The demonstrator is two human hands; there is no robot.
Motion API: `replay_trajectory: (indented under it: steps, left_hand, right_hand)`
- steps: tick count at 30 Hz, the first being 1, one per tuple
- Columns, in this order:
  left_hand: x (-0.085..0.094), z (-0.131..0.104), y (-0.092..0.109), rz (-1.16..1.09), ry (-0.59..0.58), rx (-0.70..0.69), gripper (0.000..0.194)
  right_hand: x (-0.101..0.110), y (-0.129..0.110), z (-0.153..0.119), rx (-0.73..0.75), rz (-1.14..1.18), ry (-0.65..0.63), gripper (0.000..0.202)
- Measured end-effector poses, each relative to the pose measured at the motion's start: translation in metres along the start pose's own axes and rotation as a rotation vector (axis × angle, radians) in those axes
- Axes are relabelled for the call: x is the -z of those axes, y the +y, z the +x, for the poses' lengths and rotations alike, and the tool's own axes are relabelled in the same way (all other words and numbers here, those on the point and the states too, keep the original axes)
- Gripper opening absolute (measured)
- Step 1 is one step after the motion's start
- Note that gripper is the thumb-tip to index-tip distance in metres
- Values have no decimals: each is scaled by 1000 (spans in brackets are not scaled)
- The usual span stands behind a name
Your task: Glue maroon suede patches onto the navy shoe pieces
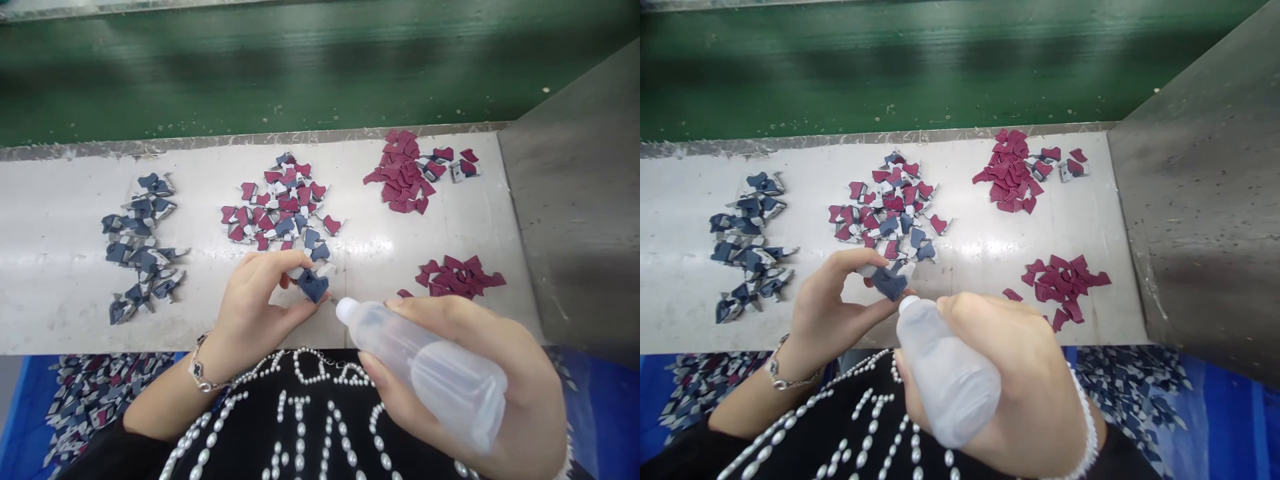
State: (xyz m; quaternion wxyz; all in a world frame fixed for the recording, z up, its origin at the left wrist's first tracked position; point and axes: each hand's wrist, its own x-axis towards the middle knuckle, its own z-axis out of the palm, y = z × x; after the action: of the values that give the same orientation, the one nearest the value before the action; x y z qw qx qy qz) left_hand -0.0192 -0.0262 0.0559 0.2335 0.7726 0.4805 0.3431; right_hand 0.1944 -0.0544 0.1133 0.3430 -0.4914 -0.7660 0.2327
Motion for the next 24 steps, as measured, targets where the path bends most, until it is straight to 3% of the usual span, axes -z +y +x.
replay_trajectory:
  steps: [3, 8, 18, 24]
  left_hand:
    - [0, 0, 0, 13, 4, -4, 35]
    - [1, -1, -1, 28, 4, 29, 39]
    - [2, 1, 1, -87, -110, 67, 35]
    - [2, 0, 0, -88, -107, 75, 37]
  right_hand:
    - [-1, 0, -3, 18, -62, 25, 21]
    - [-3, -1, -3, 35, 17, -75, 28]
    - [-1, 2, 0, -38, 38, 2, 19]
    - [1, -1, 3, -32, 0, -41, 26]
